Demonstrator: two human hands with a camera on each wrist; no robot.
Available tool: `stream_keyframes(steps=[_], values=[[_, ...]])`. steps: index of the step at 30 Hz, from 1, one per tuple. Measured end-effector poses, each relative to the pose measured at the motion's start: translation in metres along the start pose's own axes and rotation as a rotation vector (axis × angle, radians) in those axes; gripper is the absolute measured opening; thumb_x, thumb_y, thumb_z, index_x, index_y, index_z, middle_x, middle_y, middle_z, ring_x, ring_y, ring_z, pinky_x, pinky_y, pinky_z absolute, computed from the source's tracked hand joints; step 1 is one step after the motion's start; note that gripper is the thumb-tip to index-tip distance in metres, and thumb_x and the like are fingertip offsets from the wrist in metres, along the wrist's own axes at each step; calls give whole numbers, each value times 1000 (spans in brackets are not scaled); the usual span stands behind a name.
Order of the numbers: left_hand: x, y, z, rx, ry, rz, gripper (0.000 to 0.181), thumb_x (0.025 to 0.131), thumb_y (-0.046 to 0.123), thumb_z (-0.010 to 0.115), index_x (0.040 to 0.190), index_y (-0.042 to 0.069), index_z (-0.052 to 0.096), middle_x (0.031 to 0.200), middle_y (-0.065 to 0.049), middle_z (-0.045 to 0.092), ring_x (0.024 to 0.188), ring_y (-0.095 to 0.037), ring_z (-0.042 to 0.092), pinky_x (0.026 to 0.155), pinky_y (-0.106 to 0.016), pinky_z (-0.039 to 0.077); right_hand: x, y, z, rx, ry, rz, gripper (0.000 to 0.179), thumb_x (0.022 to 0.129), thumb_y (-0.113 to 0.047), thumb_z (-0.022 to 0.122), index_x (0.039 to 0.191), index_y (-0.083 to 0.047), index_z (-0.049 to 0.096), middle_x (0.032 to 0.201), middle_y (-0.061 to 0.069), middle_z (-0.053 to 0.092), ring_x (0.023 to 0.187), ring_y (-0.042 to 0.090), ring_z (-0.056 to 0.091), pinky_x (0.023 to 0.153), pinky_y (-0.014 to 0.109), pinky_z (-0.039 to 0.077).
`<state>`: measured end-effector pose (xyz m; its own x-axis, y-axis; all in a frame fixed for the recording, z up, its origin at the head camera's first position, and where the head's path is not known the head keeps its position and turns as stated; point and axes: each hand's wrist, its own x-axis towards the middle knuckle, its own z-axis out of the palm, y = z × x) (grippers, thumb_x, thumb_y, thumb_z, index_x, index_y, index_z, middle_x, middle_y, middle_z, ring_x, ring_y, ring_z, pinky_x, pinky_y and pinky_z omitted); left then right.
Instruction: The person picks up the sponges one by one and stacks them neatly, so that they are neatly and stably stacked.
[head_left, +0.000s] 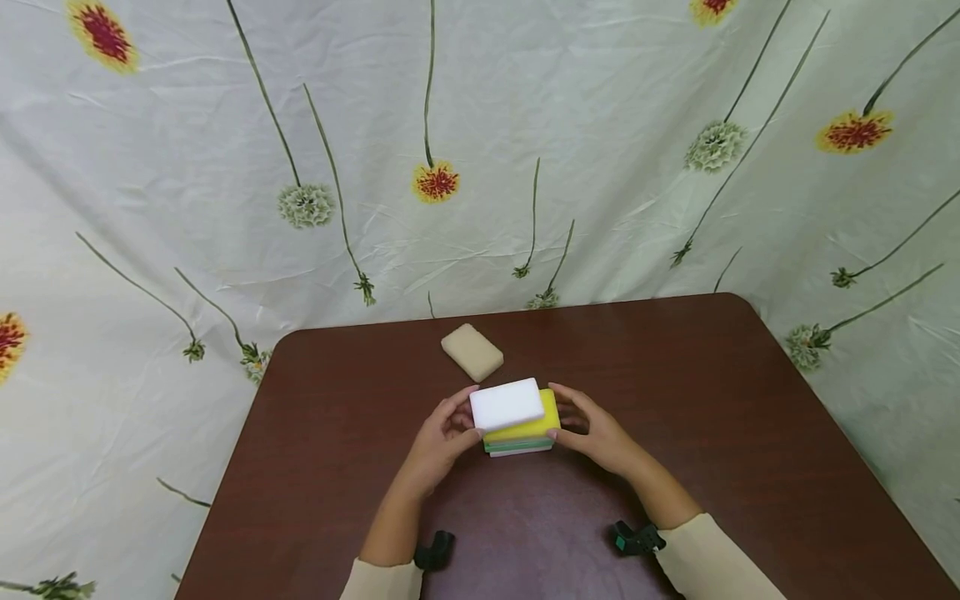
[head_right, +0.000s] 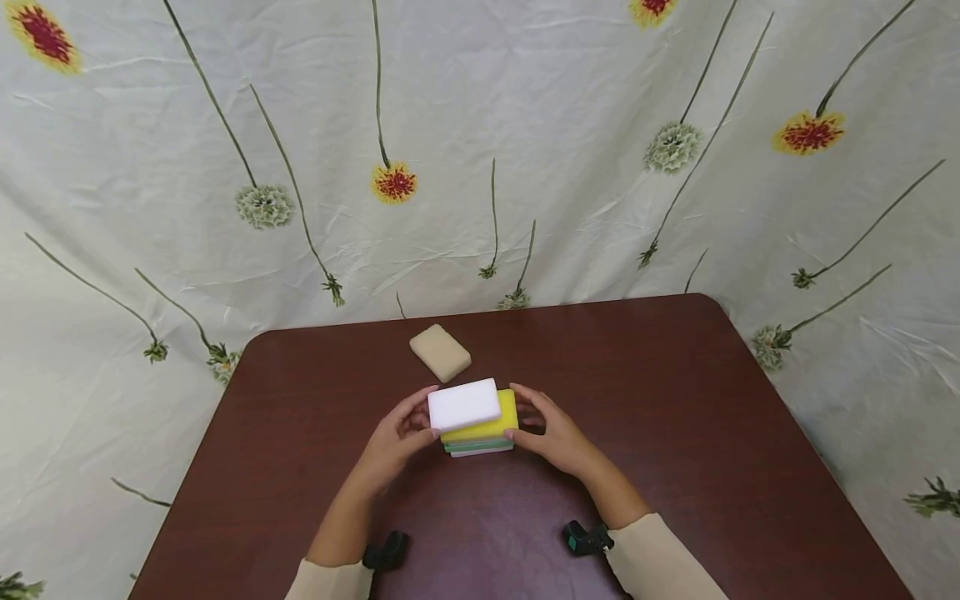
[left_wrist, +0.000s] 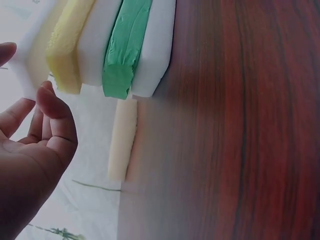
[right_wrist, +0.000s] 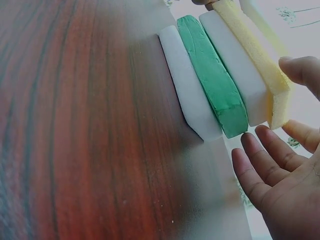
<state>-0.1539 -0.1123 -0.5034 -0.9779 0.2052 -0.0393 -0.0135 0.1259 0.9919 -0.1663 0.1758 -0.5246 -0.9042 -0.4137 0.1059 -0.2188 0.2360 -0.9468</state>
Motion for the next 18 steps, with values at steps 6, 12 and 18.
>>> stream_keyframes(steps=[6,12,18], values=[[6,-1,3,27,1,1,65,86,1,73,147,11,53,120,-15,49,96,-19,48,75,-21,44,0,0,0,2,0,3,74,93,-15,74,156,-9,37,150,18,47,133,40,50,107,59,44],[9,-3,4,40,-5,-26,63,86,4,73,145,16,55,127,-12,44,95,-20,46,69,-21,44,0,0,0,-7,-1,11,73,93,-17,74,156,-13,37,150,18,46,132,40,52,107,59,44],[11,-5,5,61,-32,-15,64,87,4,73,147,17,54,140,-8,40,100,-19,46,69,-20,46,1,-2,0,-1,0,11,74,93,-17,74,156,-17,38,150,18,45,133,39,50,107,59,43]])
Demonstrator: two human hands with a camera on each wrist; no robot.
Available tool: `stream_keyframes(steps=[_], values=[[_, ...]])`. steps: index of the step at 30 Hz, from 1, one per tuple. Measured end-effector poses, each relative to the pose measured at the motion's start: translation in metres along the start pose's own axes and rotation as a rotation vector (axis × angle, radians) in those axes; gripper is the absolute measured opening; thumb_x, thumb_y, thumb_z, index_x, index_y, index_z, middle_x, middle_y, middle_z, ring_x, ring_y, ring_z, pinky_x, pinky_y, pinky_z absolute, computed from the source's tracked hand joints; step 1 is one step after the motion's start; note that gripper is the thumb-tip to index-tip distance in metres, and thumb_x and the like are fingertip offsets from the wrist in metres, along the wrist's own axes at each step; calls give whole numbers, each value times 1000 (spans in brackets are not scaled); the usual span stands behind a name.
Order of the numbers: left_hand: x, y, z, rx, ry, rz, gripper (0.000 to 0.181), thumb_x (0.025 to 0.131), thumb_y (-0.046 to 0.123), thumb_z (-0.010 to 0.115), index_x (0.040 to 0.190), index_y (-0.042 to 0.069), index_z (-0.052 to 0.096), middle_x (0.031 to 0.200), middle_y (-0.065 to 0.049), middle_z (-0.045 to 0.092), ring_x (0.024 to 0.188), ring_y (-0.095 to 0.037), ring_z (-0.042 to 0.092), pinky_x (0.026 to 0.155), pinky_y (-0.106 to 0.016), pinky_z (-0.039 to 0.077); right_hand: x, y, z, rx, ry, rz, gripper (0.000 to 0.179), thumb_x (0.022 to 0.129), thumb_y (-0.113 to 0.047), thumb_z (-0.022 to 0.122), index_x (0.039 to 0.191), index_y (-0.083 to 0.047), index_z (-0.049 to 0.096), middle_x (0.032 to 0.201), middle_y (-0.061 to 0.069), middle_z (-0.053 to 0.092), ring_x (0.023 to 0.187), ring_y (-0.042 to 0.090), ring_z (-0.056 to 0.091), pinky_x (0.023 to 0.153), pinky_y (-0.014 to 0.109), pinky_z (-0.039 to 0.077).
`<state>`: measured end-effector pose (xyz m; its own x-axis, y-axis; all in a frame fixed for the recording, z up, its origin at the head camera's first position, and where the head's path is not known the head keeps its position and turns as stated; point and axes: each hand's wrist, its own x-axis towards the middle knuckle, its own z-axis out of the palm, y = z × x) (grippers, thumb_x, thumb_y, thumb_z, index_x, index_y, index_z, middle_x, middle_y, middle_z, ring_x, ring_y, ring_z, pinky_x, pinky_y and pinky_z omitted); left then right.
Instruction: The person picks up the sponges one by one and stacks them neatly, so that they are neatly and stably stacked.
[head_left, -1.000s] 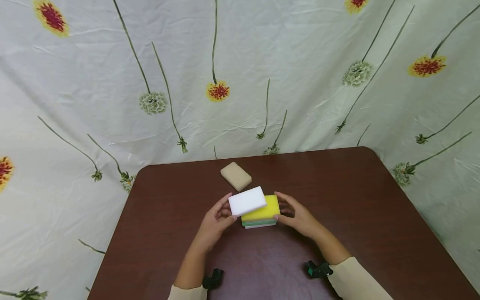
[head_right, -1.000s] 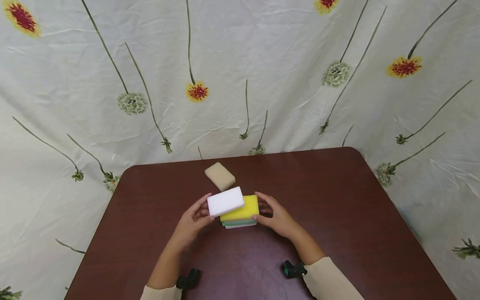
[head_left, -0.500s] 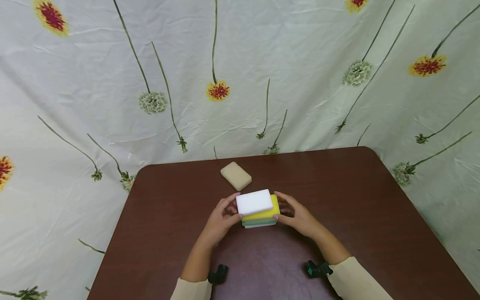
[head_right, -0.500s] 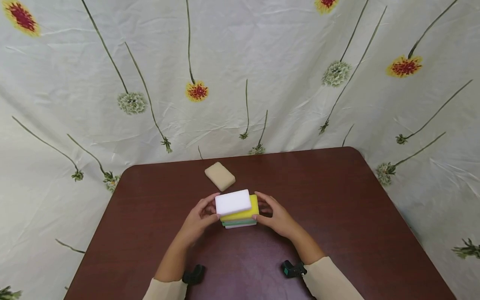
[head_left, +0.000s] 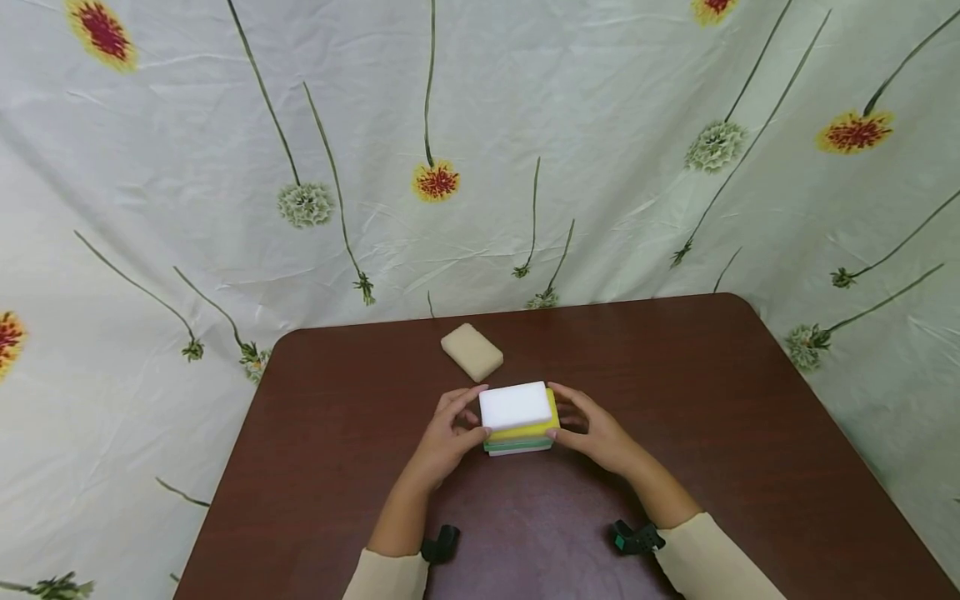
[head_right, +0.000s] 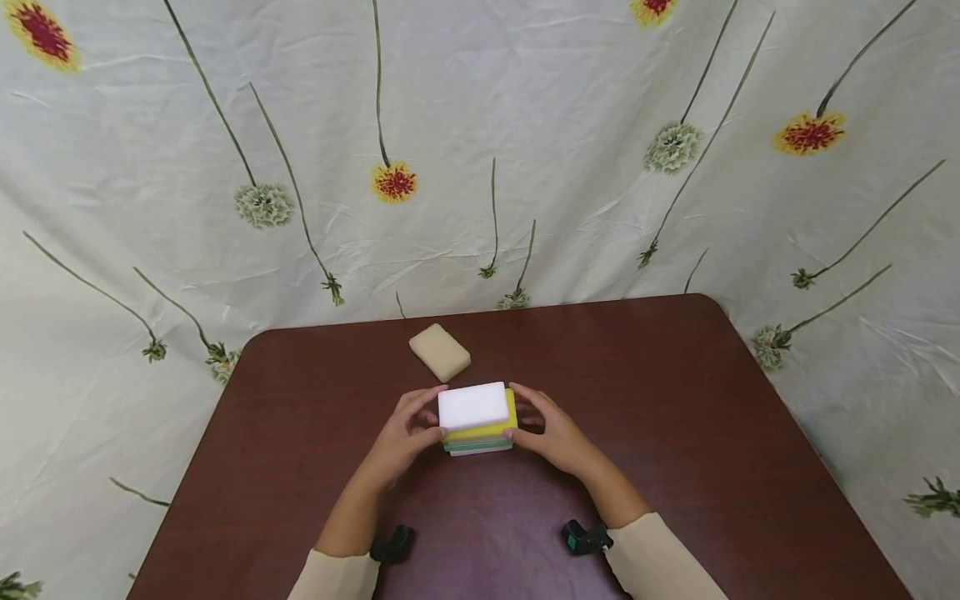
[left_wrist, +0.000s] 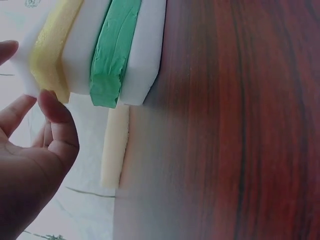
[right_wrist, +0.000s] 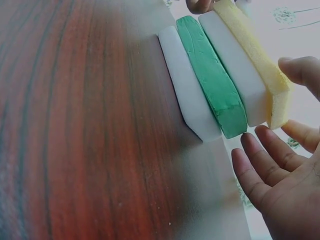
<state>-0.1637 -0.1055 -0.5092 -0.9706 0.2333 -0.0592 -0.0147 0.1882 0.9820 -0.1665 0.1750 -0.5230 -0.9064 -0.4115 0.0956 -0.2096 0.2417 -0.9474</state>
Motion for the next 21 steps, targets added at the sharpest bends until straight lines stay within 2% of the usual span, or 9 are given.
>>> stream_keyframes(steps=[7,12,21], values=[[0,0,1,20,-29,3,66,89,6,71,146,33,53,143,0,40,98,-17,48,71,-21,45,0,0,0,-3,4,11,74,92,-17,75,156,-17,38,148,16,47,135,37,48,108,57,44],[1,-1,1,22,-40,2,68,88,6,71,148,31,51,142,-2,42,96,-15,49,70,-20,45,0,0,0,-10,7,9,74,92,-17,75,156,-18,38,146,16,48,135,37,48,108,56,44],[2,0,0,44,-46,13,73,87,4,73,152,27,48,141,-8,42,94,-15,49,69,-19,44,1,0,0,-14,10,12,76,92,-16,76,156,-11,37,145,16,48,133,35,49,107,55,45]])
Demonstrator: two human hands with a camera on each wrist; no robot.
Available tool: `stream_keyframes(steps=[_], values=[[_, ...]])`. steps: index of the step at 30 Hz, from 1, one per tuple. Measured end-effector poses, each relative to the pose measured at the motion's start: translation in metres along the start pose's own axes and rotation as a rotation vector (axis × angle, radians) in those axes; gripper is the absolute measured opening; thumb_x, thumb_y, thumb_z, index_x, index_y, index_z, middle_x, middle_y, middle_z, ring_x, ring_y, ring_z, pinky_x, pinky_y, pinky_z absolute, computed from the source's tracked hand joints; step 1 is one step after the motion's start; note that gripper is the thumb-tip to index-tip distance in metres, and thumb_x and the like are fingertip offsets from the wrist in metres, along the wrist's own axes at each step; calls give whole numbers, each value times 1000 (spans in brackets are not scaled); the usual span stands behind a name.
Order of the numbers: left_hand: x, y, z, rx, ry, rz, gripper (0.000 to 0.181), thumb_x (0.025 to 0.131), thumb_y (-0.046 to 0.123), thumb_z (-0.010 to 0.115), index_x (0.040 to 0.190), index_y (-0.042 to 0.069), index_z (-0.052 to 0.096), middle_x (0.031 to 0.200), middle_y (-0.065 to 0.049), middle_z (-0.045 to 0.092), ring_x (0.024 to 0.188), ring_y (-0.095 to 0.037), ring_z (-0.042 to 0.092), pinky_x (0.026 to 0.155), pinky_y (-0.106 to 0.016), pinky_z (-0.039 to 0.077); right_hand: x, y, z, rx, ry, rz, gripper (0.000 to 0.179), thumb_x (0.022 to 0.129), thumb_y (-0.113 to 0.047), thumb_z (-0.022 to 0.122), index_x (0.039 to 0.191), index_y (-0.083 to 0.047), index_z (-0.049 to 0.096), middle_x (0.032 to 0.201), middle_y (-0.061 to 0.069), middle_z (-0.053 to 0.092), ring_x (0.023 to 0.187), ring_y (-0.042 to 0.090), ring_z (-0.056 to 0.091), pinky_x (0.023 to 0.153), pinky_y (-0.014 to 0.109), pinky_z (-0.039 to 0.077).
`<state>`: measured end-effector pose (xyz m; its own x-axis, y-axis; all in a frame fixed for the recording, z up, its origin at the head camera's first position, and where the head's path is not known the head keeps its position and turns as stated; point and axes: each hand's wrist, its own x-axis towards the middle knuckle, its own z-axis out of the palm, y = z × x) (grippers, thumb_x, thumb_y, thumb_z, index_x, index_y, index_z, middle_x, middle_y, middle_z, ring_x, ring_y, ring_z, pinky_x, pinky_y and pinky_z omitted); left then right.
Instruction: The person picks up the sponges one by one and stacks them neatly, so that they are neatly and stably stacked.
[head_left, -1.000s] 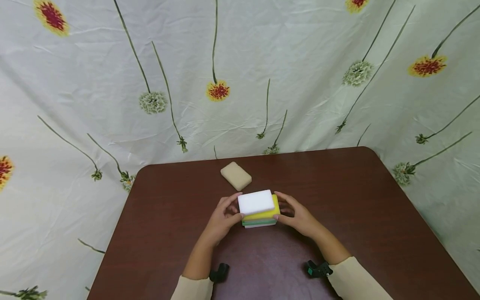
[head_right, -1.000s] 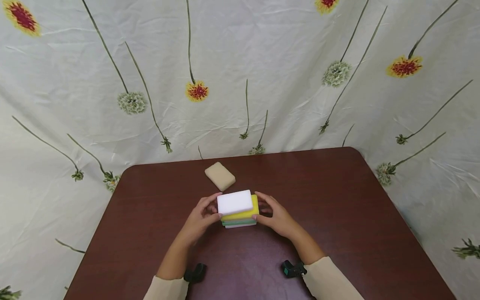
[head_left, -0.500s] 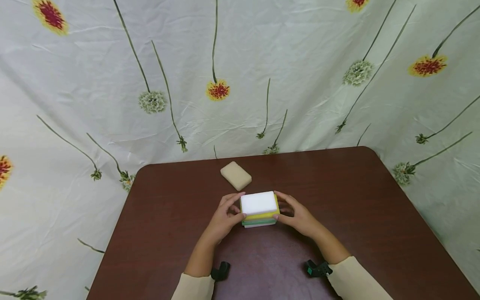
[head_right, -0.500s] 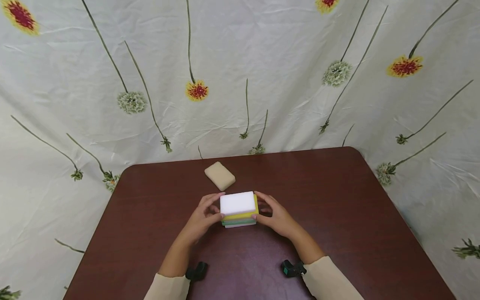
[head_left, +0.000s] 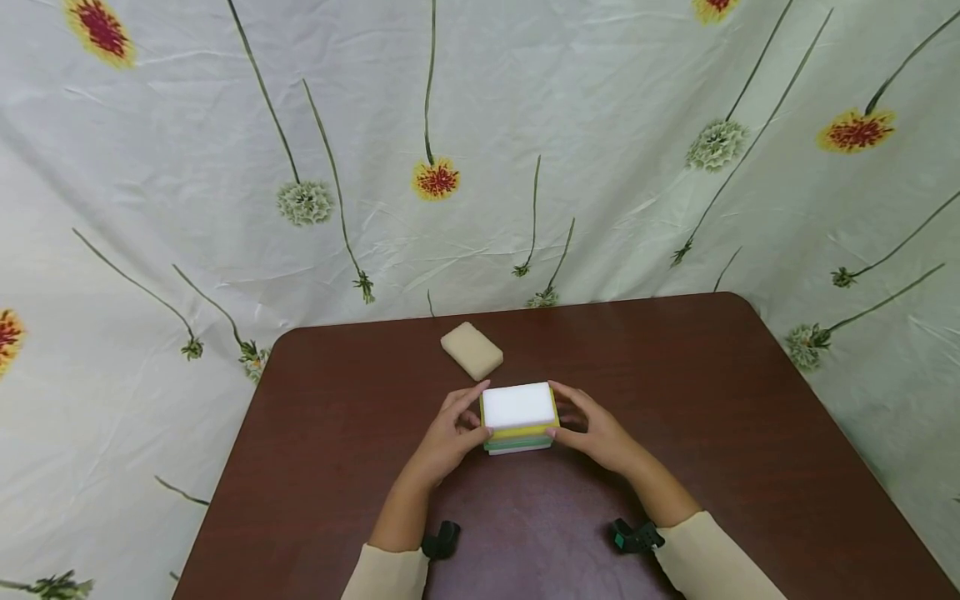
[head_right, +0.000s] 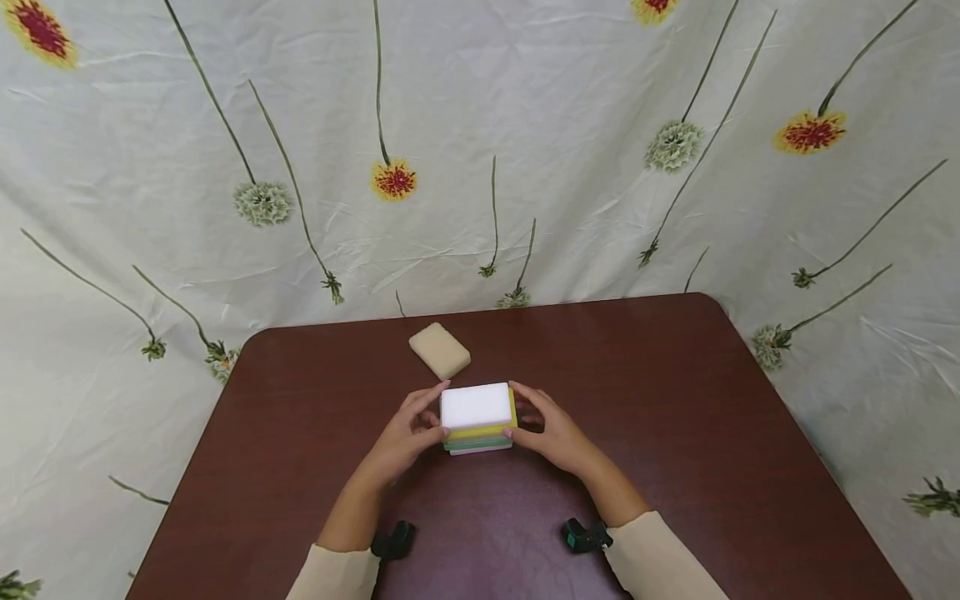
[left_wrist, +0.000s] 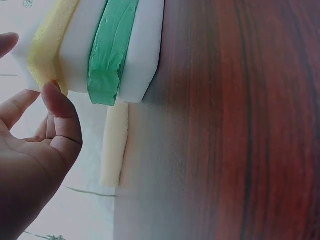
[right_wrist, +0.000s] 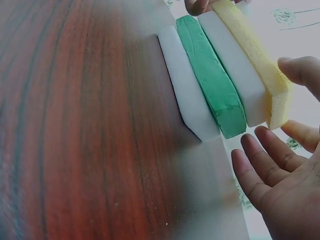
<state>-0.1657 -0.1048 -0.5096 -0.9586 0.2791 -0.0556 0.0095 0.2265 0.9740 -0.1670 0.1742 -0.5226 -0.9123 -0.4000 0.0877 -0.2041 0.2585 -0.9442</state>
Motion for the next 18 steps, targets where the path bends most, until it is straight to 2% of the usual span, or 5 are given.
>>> stream_keyframes(steps=[2,8,12,18], values=[[0,0,-1,-8,-6,-5,75,87,6,75,152,28,46,142,-9,41,96,-17,49,69,-20,45,0,-1,0,4,3,-1,76,91,-16,76,156,-13,38,145,16,47,132,36,49,108,55,44],[-2,-1,-3,-43,7,-38,77,84,16,82,148,41,47,144,-6,38,99,-21,50,71,-24,49,1,-3,0,6,21,-50,75,91,-14,76,156,-19,39,149,15,43,138,37,43,110,60,40],[-3,0,-3,-33,28,-30,71,84,21,83,145,40,52,142,-5,41,100,-21,50,72,-24,49,3,-6,1,-31,48,-72,72,91,-16,76,154,-22,41,151,12,44,138,36,43,110,61,40],[-4,1,-2,-1,51,-14,64,84,23,83,141,37,57,139,-4,46,99,-23,50,73,-25,48,4,-13,4,-103,85,-48,68,90,-24,78,150,-26,47,151,7,46,136,32,46,109,58,39]])
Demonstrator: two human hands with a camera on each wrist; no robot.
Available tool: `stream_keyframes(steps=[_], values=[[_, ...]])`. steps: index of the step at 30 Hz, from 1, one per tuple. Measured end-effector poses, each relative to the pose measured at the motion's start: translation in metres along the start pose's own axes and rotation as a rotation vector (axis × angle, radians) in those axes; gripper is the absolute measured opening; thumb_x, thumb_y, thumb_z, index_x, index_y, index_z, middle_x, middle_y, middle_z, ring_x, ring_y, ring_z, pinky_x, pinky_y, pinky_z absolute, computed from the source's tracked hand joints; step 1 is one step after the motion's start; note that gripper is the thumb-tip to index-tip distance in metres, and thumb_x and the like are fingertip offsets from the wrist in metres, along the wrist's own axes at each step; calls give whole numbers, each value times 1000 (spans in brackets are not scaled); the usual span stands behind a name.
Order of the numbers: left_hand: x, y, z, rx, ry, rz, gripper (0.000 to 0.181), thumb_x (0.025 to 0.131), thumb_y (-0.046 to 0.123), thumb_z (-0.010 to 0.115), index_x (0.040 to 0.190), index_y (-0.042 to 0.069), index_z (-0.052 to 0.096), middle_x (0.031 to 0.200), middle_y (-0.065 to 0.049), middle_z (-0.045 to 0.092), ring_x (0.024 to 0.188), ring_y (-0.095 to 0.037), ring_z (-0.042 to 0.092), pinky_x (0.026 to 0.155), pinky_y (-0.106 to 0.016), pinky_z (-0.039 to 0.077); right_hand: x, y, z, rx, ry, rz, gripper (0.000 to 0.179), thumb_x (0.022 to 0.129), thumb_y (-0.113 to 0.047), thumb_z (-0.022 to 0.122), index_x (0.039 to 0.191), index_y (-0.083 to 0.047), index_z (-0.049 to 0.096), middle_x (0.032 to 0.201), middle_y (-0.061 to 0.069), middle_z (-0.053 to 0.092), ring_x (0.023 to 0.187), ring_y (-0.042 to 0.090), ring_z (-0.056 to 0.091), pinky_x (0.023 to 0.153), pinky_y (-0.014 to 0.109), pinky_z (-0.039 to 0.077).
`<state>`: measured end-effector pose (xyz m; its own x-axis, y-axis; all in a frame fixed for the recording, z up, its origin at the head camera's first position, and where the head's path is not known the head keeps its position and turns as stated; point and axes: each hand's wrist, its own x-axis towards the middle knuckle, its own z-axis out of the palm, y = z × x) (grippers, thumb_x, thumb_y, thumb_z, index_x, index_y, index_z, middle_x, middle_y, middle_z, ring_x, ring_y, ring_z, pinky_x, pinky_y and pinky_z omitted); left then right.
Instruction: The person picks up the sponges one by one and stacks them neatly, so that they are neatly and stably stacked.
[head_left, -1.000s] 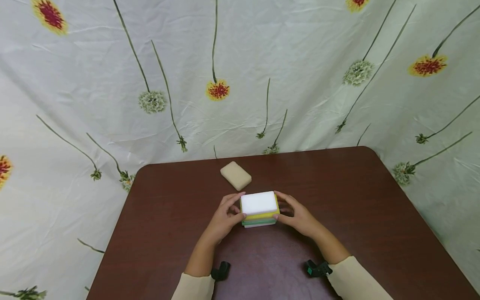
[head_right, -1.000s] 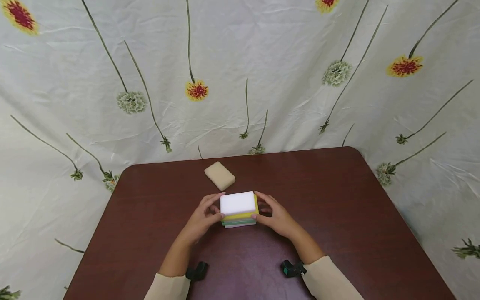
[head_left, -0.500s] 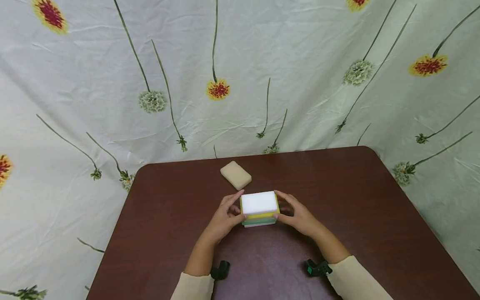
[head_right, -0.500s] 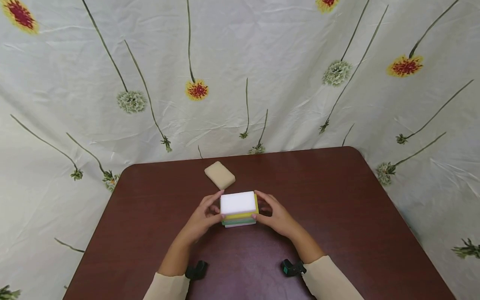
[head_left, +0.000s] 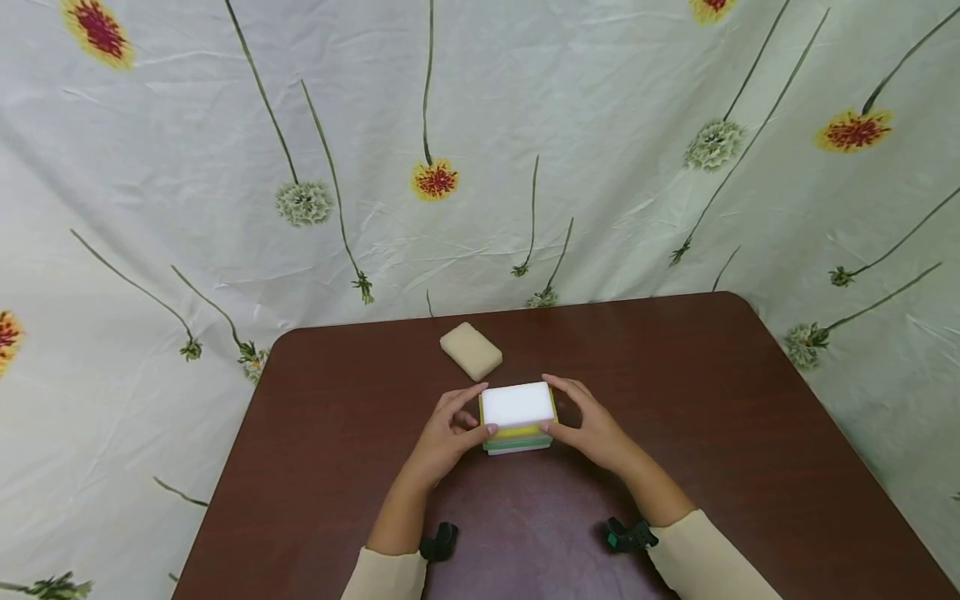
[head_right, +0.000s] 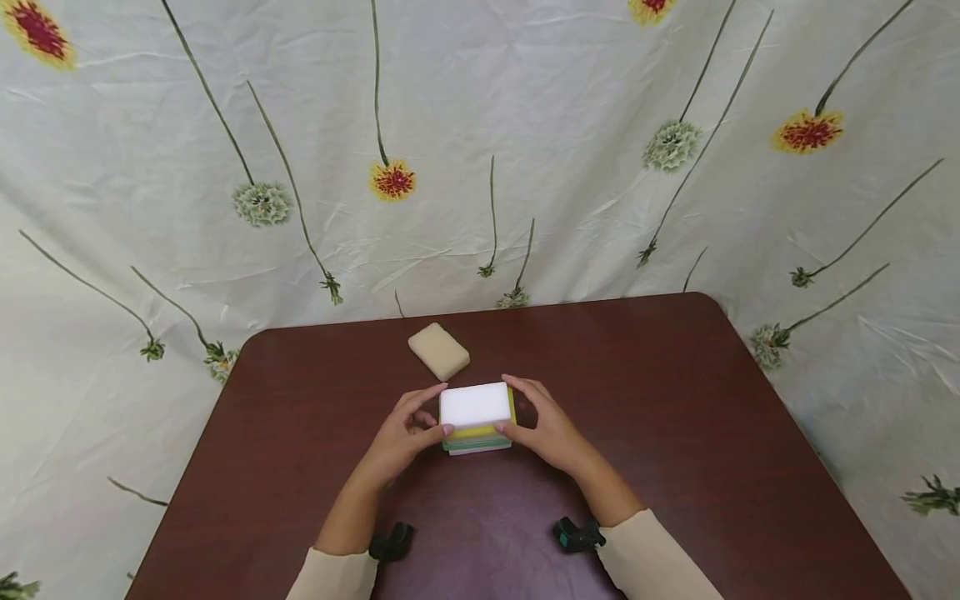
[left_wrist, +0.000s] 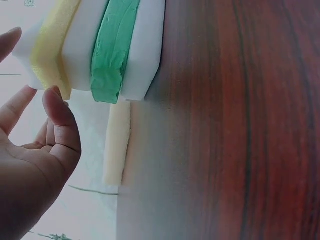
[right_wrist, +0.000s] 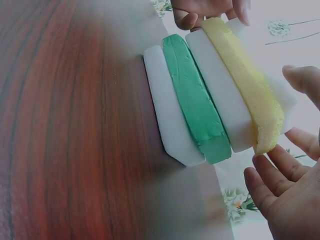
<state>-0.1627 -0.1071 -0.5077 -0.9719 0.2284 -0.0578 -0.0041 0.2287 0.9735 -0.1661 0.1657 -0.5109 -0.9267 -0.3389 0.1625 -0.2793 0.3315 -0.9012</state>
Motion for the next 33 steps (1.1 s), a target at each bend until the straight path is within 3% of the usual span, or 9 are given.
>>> stream_keyframes(steps=[16,20,28,33], values=[[2,1,2,11,10,-16,61,84,19,83,139,35,60,139,-3,48,103,-24,54,73,-24,49,3,4,4,29,19,22,61,91,-23,77,146,-23,51,148,8,49,126,30,56,105,52,47],[2,0,2,6,4,-27,60,84,20,84,138,36,61,138,-2,48,103,-24,54,74,-25,50,4,3,4,29,10,14,60,91,-24,77,145,-24,52,148,6,49,131,28,51,108,55,44],[2,2,1,-16,-17,-36,61,84,21,83,138,37,60,138,-3,46,105,-24,53,75,-27,51,4,3,3,28,4,6,60,91,-23,77,145,-11,52,146,7,50,136,28,46,111,57,40],[3,4,-1,-31,-24,-32,64,85,20,83,142,33,57,142,-8,44,106,-25,52,74,-26,50,4,3,3,22,2,18,59,90,-24,78,144,-15,54,146,6,51,135,27,46,112,58,38]])
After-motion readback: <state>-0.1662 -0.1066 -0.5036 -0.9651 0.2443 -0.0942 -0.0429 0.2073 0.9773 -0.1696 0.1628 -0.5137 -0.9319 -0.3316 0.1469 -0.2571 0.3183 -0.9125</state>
